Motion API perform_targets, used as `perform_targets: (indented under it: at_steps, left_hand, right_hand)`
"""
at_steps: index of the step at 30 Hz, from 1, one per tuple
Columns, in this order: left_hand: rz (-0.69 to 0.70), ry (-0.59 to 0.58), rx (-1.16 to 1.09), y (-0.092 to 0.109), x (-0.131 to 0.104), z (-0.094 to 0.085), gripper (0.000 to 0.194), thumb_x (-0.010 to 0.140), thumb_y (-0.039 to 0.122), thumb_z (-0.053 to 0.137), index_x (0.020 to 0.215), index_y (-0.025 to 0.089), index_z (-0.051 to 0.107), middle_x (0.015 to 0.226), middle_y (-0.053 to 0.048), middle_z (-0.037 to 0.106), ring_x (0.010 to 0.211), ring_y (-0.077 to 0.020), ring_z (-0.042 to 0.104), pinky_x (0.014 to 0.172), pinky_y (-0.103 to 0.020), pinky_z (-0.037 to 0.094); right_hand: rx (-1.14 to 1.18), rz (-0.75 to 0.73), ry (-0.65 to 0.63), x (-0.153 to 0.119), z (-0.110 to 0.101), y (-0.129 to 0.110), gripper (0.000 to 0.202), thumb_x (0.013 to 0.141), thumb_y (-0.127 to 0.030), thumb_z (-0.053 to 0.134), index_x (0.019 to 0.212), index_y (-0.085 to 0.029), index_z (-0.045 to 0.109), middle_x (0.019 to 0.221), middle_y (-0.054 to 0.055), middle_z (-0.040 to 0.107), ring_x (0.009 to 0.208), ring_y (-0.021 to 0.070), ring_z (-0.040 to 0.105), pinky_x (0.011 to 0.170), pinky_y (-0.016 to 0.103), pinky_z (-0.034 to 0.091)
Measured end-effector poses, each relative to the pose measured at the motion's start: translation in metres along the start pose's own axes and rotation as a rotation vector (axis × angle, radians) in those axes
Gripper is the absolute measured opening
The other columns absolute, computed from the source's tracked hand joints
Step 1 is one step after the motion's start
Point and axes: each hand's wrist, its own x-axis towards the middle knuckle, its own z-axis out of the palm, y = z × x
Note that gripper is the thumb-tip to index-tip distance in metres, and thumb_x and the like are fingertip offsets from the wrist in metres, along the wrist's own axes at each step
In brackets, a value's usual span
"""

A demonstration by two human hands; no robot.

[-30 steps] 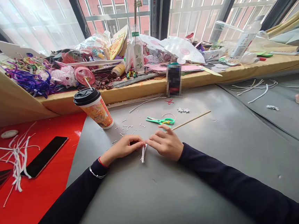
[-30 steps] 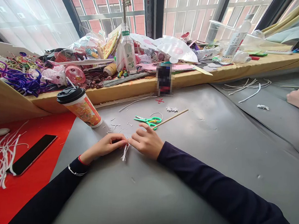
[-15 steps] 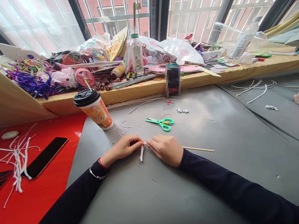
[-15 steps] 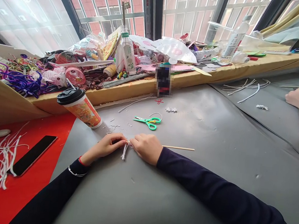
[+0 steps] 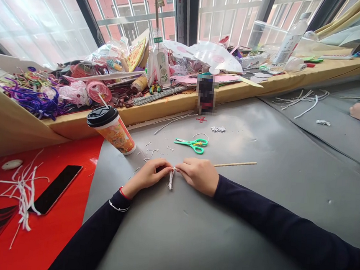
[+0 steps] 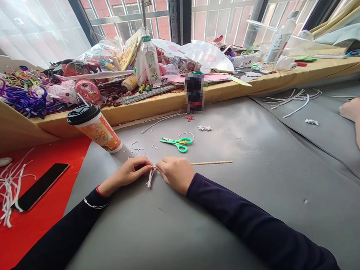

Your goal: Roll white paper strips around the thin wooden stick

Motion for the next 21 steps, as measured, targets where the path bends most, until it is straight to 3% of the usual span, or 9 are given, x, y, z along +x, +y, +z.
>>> perform_targets:
  at_steps: [13,21]
  left_hand:
    - [-0.006,0.011,-0.022,0.002,-0.0003,0.0003,0.026,0.087,0.035,0.045,0.085,0.016,0.062,0.076,-0.002,0.06,0.069,-0.0123,0.05,0.063,-0.023,0.038]
    - [-0.154,-0.023,-0.295,0.0035,0.0012,0.0032,0.03,0.083,0.04,0.048,0.091,0.014,0.06,0.072,-0.001,0.057,0.066,-0.0116,0.051,0.062,-0.022,0.041]
  right_hand:
    - [-0.012,0.003,0.017,0.0003,0.0015,-0.001,0.027,0.092,-0.033,0.038,0.095,-0.025,0.063,0.076,0.0,0.06,0.07,0.0101,0.049,0.055,0.028,0.018]
    - [0.037,0.033,0.03,-0.0003,-0.0012,0.0031,0.03,0.09,-0.029,0.04,0.116,-0.035,0.055,0.075,-0.002,0.058,0.063,0.0091,0.046,0.052,0.025,0.019]
